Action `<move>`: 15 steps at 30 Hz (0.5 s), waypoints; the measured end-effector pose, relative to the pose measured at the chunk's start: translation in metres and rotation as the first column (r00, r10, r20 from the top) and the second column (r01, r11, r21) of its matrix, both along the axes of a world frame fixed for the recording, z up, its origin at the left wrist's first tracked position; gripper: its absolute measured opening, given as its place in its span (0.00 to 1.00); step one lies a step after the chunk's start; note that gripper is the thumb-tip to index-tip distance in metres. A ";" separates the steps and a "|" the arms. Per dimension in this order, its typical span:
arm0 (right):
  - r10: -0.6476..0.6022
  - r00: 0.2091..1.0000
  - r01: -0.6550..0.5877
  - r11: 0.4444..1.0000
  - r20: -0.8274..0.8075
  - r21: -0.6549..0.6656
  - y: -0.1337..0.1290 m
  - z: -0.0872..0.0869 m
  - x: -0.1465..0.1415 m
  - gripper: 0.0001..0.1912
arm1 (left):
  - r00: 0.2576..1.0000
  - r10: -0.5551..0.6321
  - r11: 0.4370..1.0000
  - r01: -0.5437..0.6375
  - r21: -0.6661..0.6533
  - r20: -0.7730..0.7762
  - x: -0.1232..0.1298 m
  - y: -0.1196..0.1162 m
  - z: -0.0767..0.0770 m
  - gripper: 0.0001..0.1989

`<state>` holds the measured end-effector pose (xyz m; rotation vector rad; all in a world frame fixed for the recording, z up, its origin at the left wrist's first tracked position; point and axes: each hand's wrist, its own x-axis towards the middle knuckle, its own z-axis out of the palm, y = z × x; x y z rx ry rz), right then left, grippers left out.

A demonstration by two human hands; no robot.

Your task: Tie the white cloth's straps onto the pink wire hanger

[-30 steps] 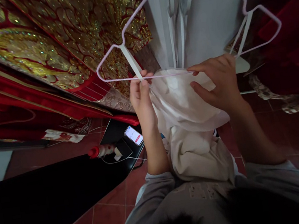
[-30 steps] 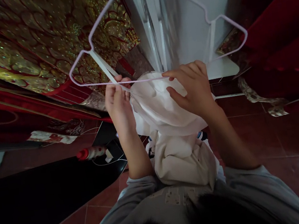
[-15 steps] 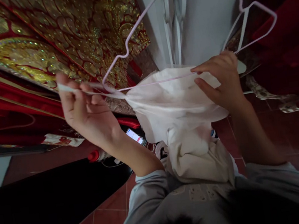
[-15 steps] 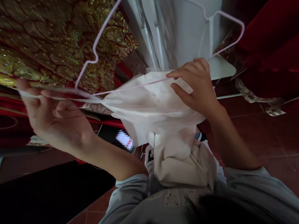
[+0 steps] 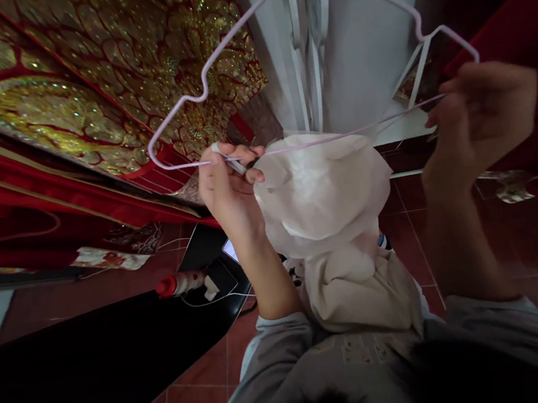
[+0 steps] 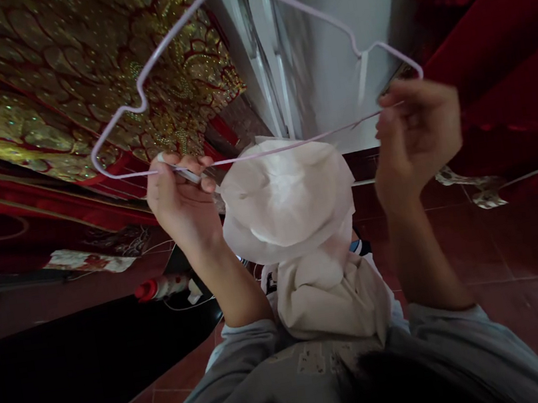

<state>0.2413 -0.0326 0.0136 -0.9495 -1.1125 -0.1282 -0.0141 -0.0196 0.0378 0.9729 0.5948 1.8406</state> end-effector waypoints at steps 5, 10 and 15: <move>0.302 0.947 -0.318 0.843 -0.107 -0.434 0.003 0.023 0.012 0.07 | 0.997 0.065 0.996 -0.067 -0.053 -0.029 0.004 0.000 -0.006 0.11; 0.268 0.962 -0.271 0.958 -0.052 -0.089 0.013 0.037 0.006 0.16 | 0.998 0.051 0.998 -0.052 -0.024 -0.033 0.002 0.003 -0.009 0.12; 0.336 0.938 -0.346 0.908 -0.082 -0.238 0.027 0.034 0.026 0.29 | 0.997 0.030 0.998 -0.033 -0.047 -0.065 -0.003 0.004 -0.008 0.14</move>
